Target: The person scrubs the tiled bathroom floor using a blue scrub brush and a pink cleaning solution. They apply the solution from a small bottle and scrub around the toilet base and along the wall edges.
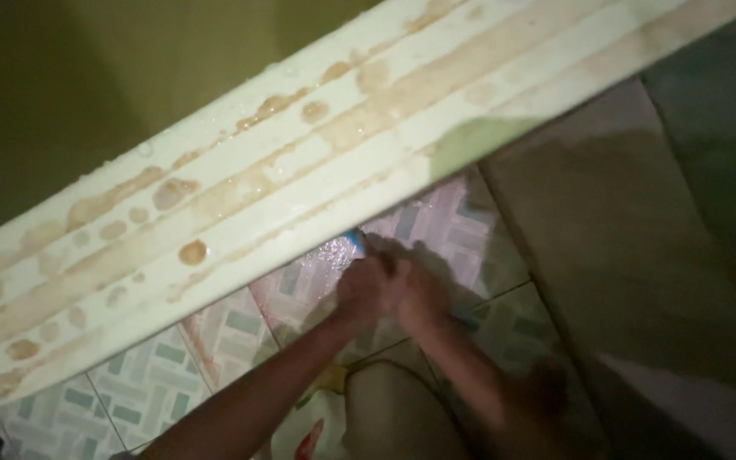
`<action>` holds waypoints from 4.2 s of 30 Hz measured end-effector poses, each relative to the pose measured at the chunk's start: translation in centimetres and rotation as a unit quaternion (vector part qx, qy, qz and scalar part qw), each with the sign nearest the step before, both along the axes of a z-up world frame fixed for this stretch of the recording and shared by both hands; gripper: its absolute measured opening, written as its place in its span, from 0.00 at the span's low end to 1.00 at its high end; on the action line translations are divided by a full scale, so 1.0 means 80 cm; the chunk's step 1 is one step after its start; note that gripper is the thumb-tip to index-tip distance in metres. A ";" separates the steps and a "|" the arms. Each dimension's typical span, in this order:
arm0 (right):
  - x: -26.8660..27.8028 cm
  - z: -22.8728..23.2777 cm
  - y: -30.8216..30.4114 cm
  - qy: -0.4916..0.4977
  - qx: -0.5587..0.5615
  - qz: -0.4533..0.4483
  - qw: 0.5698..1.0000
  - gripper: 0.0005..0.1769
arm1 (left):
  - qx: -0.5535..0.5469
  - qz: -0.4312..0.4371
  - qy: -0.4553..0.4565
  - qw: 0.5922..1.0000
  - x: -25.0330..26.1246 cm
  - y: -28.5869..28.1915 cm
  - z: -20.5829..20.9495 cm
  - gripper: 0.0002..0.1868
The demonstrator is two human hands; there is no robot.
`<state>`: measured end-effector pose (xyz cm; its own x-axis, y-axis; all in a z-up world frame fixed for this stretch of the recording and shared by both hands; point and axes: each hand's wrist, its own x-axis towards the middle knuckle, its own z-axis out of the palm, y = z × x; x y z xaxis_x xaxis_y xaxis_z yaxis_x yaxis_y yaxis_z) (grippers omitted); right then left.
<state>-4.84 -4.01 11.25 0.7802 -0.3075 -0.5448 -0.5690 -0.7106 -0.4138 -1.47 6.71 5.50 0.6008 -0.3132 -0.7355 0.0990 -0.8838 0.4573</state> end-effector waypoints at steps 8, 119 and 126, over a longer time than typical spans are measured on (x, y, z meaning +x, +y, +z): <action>-0.029 -0.057 -0.110 0.029 -0.049 -0.040 0.998 0.24 | -0.187 0.000 -0.071 0.980 -0.005 -0.167 -0.039 0.31; 0.169 -0.156 -0.213 -0.238 0.068 0.003 0.969 0.27 | 0.034 -0.177 -0.122 0.976 0.088 -0.155 0.260 0.37; 0.081 -0.101 -0.227 -0.330 0.102 0.060 0.937 0.30 | 0.080 -0.214 -0.065 0.971 0.087 -0.157 0.271 0.34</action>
<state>1.62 -22.21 3.15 0.9901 -0.1375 0.0299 -0.0627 -0.6218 -0.7806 5.47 -5.84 27.14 0.5324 -0.4423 -0.7217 -0.3418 -0.8924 0.2947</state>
